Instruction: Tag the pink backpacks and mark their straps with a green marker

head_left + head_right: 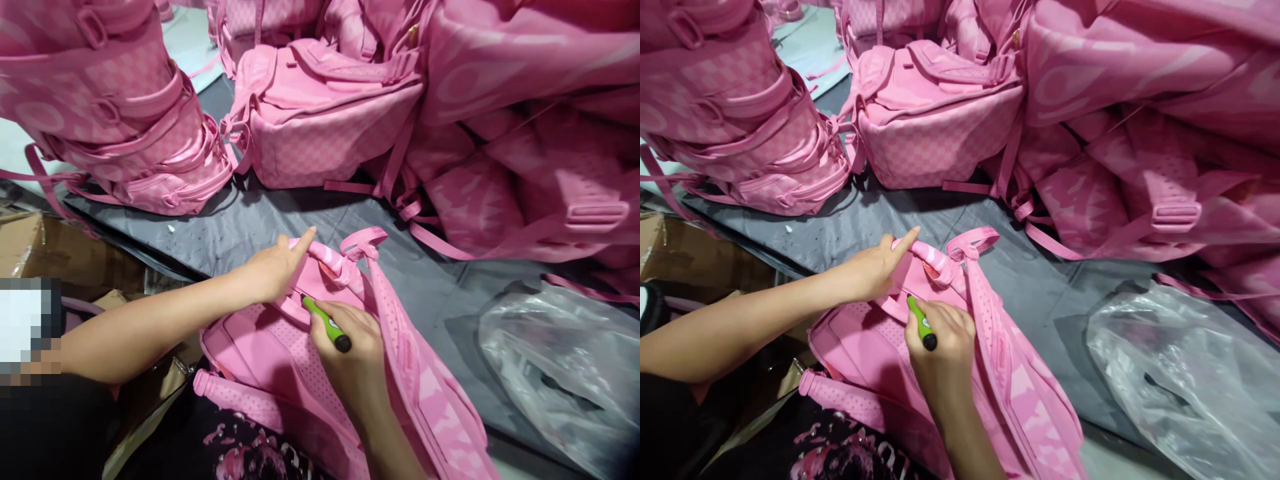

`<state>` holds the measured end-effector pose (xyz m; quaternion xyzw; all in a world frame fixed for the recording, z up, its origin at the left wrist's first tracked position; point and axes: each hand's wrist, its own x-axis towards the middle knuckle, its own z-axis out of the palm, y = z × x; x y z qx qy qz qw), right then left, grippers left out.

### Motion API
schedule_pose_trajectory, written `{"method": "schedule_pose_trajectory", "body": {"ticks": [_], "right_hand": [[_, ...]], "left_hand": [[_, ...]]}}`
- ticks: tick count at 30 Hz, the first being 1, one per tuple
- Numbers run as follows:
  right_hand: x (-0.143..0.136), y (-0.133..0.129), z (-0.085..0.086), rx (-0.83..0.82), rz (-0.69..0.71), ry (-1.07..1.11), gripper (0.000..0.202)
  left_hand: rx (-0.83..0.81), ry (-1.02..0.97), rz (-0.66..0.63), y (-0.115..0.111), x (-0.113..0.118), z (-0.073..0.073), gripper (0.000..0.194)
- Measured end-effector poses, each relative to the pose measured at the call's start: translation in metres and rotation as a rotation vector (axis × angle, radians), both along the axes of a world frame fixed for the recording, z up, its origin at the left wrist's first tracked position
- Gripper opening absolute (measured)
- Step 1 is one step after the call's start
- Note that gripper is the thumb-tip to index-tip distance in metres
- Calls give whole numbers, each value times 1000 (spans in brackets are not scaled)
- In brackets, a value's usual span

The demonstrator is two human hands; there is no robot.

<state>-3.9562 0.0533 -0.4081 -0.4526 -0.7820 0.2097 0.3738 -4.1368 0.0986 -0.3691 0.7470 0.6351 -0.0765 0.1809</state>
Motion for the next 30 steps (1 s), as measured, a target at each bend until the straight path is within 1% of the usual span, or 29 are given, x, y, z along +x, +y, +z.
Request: {"method": "schedule_pose_trajectory", "body": {"ticks": [3, 7, 9, 11, 13, 18, 20, 23, 27, 29, 30], "right_hand": [[0, -1, 0, -74, 24, 34, 17], [-4, -3, 1, -121, -20, 52, 17], [-7, -3, 2, -192, 18, 101, 18], [-9, -3, 1, -239, 18, 128, 18], [-9, -2, 0, -228, -16, 132, 18], [-8, -2, 0, -263, -12, 133, 17], [-6, -2, 0, -240, -24, 125, 17], [-6, 0, 0, -232, 27, 148, 18], [-15, 0, -3, -197, -43, 122, 18], [-20, -4, 1, -217, -47, 113, 18], [-20, -6, 5, -231, -55, 109, 18]], "left_hand": [[11, -2, -1, 0, -1, -2, 105], [10, 2, 0, -1, -1, -3, 107], [3, 9, 10, -2, -1, -3, 107], [9, 9, 13, -2, -1, -2, 107], [15, 8, 7, -2, 0, -2, 106], [3, 13, 19, -2, 1, 1, 104], [-2, 13, 23, -2, 2, 2, 105], [17, 21, 23, -2, 2, 1, 106], [18, -20, 16, 0, -2, 0, 102], [8, -70, 32, -2, -4, 1, 100], [6, -94, 42, -2, -6, 0, 99]]}}
